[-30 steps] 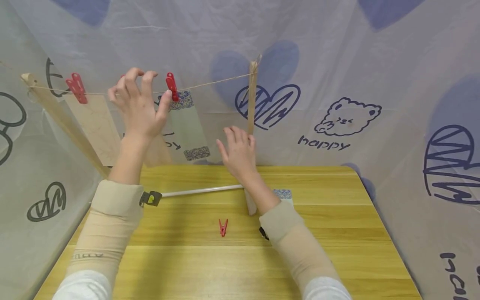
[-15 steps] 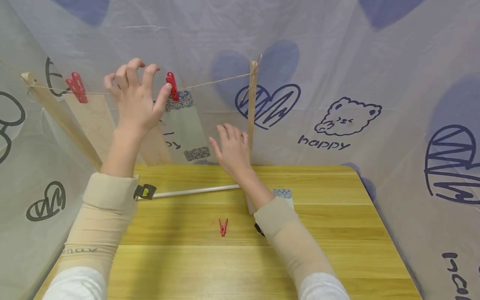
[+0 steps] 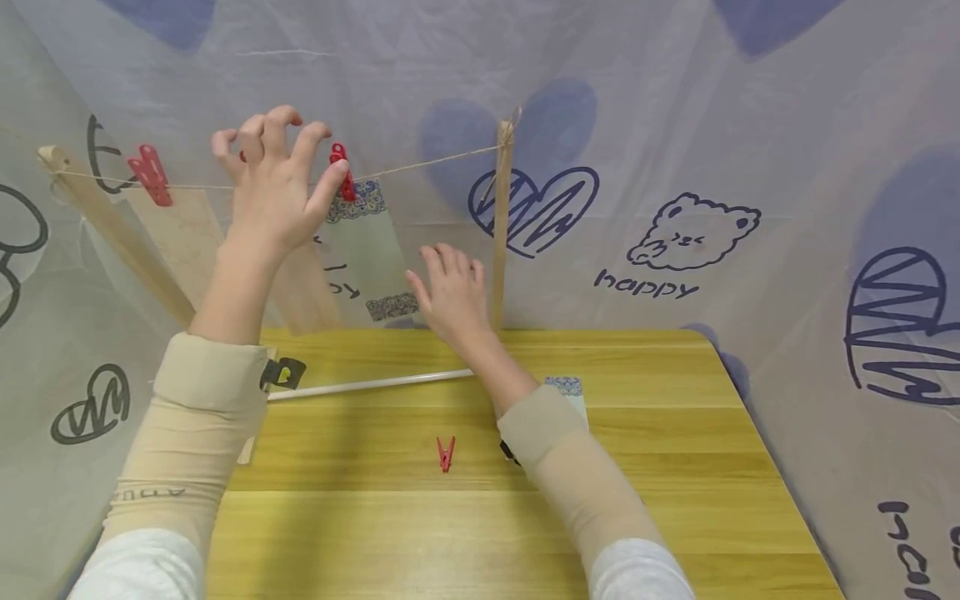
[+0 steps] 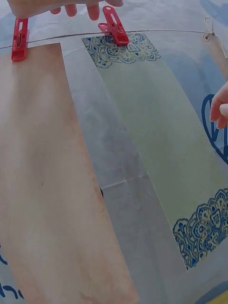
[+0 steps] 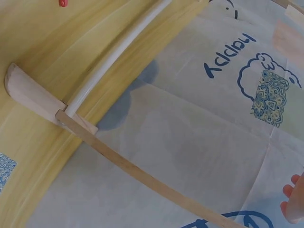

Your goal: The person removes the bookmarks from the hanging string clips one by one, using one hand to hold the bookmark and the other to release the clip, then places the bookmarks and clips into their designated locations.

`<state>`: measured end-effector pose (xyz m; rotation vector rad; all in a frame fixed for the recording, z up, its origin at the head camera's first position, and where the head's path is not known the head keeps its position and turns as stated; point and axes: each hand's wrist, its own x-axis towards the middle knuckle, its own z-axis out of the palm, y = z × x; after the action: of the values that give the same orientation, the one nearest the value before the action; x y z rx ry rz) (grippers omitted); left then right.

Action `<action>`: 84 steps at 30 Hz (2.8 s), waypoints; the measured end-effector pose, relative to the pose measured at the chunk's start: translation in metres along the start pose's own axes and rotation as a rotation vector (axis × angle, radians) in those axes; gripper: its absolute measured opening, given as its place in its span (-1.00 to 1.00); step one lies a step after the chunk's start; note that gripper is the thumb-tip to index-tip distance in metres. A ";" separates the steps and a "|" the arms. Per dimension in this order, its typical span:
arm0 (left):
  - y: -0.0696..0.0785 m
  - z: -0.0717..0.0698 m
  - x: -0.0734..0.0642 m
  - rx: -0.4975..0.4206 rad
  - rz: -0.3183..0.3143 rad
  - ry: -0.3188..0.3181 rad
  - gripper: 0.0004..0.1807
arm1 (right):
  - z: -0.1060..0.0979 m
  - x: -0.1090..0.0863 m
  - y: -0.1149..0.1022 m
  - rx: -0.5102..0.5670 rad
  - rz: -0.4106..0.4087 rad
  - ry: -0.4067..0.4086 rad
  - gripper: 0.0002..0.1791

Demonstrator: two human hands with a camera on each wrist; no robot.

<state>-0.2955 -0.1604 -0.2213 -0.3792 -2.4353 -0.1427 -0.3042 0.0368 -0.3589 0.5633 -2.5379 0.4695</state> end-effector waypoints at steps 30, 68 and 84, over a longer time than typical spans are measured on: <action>0.000 -0.011 0.007 0.058 -0.005 -0.178 -0.46 | 0.009 0.019 -0.022 0.037 0.065 -0.094 -0.43; 0.003 -0.004 0.009 -0.004 0.042 -0.139 -0.53 | 0.017 0.018 -0.029 0.151 0.048 -0.054 -0.69; 0.003 0.002 0.008 -0.018 0.081 -0.046 -0.58 | 0.018 0.017 -0.029 0.207 0.063 -0.045 -0.72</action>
<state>-0.3018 -0.1553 -0.2177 -0.4937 -2.4606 -0.1221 -0.3110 -0.0002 -0.3580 0.5752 -2.5731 0.7564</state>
